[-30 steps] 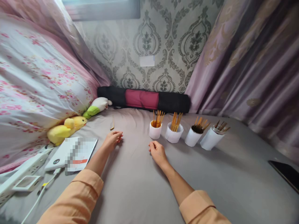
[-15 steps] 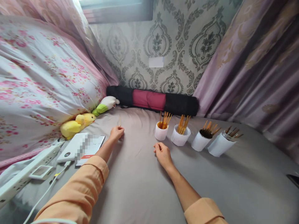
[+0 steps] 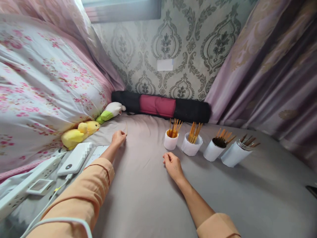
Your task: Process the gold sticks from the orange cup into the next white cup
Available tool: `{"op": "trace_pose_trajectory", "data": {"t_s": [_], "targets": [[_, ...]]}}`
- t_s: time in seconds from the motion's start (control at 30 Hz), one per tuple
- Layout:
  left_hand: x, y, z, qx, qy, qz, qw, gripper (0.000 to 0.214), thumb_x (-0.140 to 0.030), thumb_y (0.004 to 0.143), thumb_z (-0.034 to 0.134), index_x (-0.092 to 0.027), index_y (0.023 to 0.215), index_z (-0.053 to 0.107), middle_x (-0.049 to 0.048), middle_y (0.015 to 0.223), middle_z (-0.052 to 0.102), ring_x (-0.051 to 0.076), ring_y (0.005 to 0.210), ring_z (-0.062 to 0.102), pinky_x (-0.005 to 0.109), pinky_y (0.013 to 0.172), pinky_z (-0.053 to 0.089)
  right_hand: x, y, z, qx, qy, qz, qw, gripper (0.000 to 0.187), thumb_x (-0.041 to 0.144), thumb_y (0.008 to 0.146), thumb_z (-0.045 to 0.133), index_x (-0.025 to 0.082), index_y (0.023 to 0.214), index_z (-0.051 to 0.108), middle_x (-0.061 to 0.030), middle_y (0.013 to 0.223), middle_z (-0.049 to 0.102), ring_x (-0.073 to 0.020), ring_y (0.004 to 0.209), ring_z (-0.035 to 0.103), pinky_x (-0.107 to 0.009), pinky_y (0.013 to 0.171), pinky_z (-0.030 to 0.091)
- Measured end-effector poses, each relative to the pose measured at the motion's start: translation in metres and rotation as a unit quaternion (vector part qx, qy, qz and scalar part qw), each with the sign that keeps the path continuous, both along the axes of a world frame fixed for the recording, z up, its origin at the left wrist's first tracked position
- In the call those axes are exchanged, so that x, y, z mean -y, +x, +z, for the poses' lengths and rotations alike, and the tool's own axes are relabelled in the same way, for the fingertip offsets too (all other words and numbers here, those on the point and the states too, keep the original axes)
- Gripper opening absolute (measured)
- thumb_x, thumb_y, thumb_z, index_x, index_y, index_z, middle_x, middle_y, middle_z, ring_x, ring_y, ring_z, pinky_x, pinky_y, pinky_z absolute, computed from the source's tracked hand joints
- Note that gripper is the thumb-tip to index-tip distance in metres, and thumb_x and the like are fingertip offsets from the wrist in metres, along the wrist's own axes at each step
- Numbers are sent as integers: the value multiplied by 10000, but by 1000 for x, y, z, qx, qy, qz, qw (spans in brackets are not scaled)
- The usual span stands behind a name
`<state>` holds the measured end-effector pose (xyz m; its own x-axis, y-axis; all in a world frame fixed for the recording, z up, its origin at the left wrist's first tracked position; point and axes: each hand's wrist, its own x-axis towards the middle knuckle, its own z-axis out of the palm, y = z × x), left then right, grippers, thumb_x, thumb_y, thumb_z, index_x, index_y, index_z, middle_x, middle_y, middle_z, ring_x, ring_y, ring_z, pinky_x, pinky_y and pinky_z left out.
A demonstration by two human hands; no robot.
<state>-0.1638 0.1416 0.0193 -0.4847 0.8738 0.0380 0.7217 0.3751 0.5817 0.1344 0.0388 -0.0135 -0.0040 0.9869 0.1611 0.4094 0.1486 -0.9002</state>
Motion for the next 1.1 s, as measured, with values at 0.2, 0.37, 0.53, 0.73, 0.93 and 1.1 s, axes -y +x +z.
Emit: {"op": "trace_pose_trajectory", "data": {"t_s": [0.2, 0.37, 0.53, 0.73, 0.93, 1.1], "targets": [[-6, -2, 1, -51, -21, -24, 998, 94, -222, 686, 564, -154, 724, 618, 139, 880, 656, 265, 904, 583, 301, 726, 417, 0, 0, 0, 6, -1, -4, 1000, 329, 400, 842, 386, 168, 756, 603, -14, 586, 604, -116, 514, 524, -210, 516, 380], [-11, -3, -1, -73, -30, -38, 996, 88, -193, 670, 555, -153, 713, 620, 134, 813, 662, 263, 869, 593, 300, 718, 421, 0, 0, -2, 8, -5, -5, 1000, 325, 397, 844, 379, 173, 753, 597, -11, 583, 597, -114, 504, 511, -207, 494, 368], [-15, -4, -5, -84, -37, -46, 995, 88, -183, 657, 554, -156, 698, 626, 126, 743, 661, 255, 827, 606, 293, 702, 427, 0, 0, -2, 8, 0, -7, 1000, 320, 387, 841, 381, 172, 742, 597, -12, 575, 592, -116, 515, 514, -207, 499, 372], [-18, -3, -9, -85, -51, -47, 994, 94, -168, 644, 554, -158, 693, 634, 120, 700, 660, 252, 796, 616, 281, 668, 429, 0, 0, -3, 6, -3, -8, 1000, 314, 388, 846, 385, 180, 746, 598, -8, 578, 599, -119, 518, 526, -206, 506, 375], [-20, -4, -11, -92, -56, -44, 993, 136, -145, 629, 540, -154, 718, 642, 144, 787, 670, 269, 835, 610, 293, 664, 428, 0, -1, -3, 7, -4, -9, 1000, 311, 377, 846, 382, 179, 749, 600, -11, 578, 605, -117, 514, 528, -206, 510, 376], [-21, -6, -12, -95, -59, -42, 993, 153, -135, 623, 535, -158, 734, 638, 136, 805, 670, 260, 842, 605, 285, 665, 427, 0, 0, -1, 9, -5, -7, 1000, 324, 381, 846, 379, 174, 739, 603, -14, 574, 607, -115, 509, 529, -205, 511, 375]]}}
